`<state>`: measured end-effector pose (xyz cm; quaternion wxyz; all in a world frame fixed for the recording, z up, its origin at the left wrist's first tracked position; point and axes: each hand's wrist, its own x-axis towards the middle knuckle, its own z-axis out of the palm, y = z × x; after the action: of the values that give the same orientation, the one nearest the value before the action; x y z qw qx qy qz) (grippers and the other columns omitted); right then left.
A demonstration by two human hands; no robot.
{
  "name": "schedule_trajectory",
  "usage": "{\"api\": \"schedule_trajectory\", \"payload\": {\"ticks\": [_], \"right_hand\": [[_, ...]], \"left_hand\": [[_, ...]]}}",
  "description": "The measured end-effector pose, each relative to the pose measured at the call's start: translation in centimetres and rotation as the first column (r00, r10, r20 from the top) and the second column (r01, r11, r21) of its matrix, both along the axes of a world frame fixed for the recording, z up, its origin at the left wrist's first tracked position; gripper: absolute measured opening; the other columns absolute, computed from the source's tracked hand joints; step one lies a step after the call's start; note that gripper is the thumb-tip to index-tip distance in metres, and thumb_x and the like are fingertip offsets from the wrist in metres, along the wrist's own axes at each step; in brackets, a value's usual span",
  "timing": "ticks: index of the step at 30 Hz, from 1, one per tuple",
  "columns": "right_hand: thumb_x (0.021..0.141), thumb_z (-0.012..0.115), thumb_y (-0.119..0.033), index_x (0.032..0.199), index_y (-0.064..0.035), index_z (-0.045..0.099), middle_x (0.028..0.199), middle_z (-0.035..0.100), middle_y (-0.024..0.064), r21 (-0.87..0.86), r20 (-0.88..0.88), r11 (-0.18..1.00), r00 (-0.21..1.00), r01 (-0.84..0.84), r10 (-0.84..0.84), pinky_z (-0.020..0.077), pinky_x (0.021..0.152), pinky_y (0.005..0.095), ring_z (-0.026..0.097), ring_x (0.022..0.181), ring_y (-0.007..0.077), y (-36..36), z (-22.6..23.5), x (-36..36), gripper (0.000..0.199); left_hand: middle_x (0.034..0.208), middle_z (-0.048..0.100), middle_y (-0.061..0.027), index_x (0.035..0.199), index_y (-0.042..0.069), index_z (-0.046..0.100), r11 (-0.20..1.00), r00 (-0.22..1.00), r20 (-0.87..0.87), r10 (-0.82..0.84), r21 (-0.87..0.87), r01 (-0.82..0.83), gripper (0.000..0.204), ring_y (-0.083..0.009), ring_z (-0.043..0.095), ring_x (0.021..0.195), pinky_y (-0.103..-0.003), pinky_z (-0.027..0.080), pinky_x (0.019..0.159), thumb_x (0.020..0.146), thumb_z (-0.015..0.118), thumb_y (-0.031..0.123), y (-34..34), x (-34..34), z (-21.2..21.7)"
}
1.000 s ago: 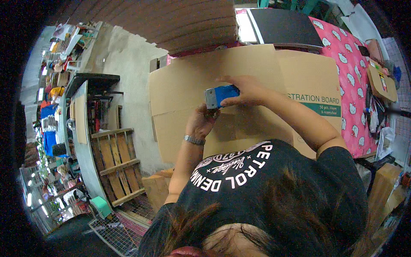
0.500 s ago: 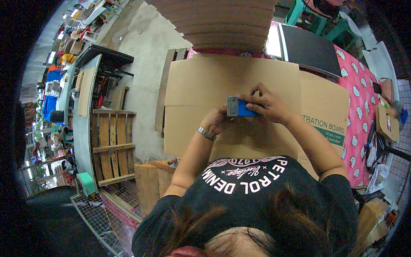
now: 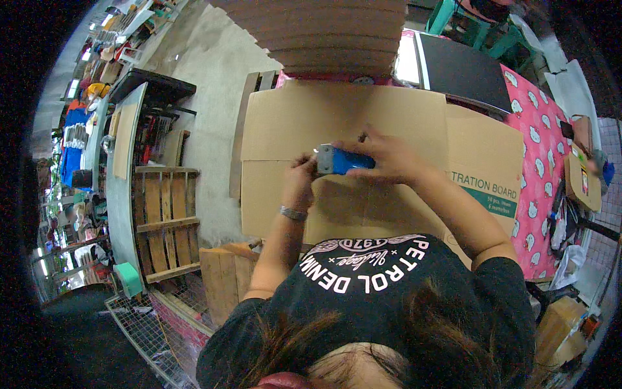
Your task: The person picks up a wooden pallet, folds a cardboard box, and marks it with a marker. They then tape the box shut after placing a stack of boards inside.
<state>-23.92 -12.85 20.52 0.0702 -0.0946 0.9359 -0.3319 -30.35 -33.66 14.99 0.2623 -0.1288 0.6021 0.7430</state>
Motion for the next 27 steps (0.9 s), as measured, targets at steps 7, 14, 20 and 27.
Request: {"api": "schedule_trajectory", "payload": {"ticks": [7,14,20,27], "right_hand": [[0.074,0.066,-0.046,0.133,-0.0322,0.048,0.104,0.052,0.0188,0.152,-0.038,0.982,0.992,-0.115,0.122,0.0471,0.081,0.0449,0.057,0.096,0.0363,-9.7,-0.9,-7.3,0.062],[0.076,0.062,-0.036,0.128,-0.0233,0.052,0.112,0.052,0.0185,0.207,0.071,0.966,0.987,-0.154,0.142,0.0479,0.082,0.0453,0.057,0.101,0.0351,-15.8,-0.5,-11.9,0.055],[0.072,0.061,-0.033,0.123,-0.0212,0.056,0.108,0.060,0.0162,0.212,0.109,0.936,0.958,-0.281,0.264,0.0478,0.082,0.0455,0.060,0.097,0.0334,-16.5,-2.0,-13.5,0.053],[0.069,0.062,-0.033,0.121,-0.0210,0.058,0.104,0.064,0.0136,0.368,0.243,0.855,0.926,-0.365,0.290,0.0478,0.083,0.0428,0.061,0.097,0.0319,-15.6,-1.7,-15.9,0.053]], "left_hand": [[0.068,0.052,-0.0046,0.085,0.000,0.055,0.932,0.979,-0.185,0.083,-0.333,-0.142,0.012,-0.0135,0.054,0.058,-0.032,0.054,0.053,0.090,0.052,0.010,-16.0,-10.0,-0.8],[0.066,0.054,-0.0058,0.084,-0.003,0.056,0.827,0.976,-0.217,-0.003,-0.550,-0.120,0.018,-0.0153,0.054,0.056,-0.033,0.054,0.053,0.091,0.053,0.014,-20.5,-15.5,-5.0],[0.090,0.065,-0.0057,0.102,0.003,0.062,0.876,0.901,0.197,-0.387,-0.225,0.426,0.034,-0.0157,0.061,0.071,-0.030,0.050,0.062,0.091,0.055,0.034,-20.8,-16.0,-16.3],[0.102,0.065,-0.0171,0.095,0.002,0.065,0.584,0.797,-0.496,-0.343,-0.777,-0.232,0.024,-0.0310,0.059,0.097,-0.039,0.044,0.088,0.086,0.054,0.022,-16.9,-14.7,-11.9]]}}
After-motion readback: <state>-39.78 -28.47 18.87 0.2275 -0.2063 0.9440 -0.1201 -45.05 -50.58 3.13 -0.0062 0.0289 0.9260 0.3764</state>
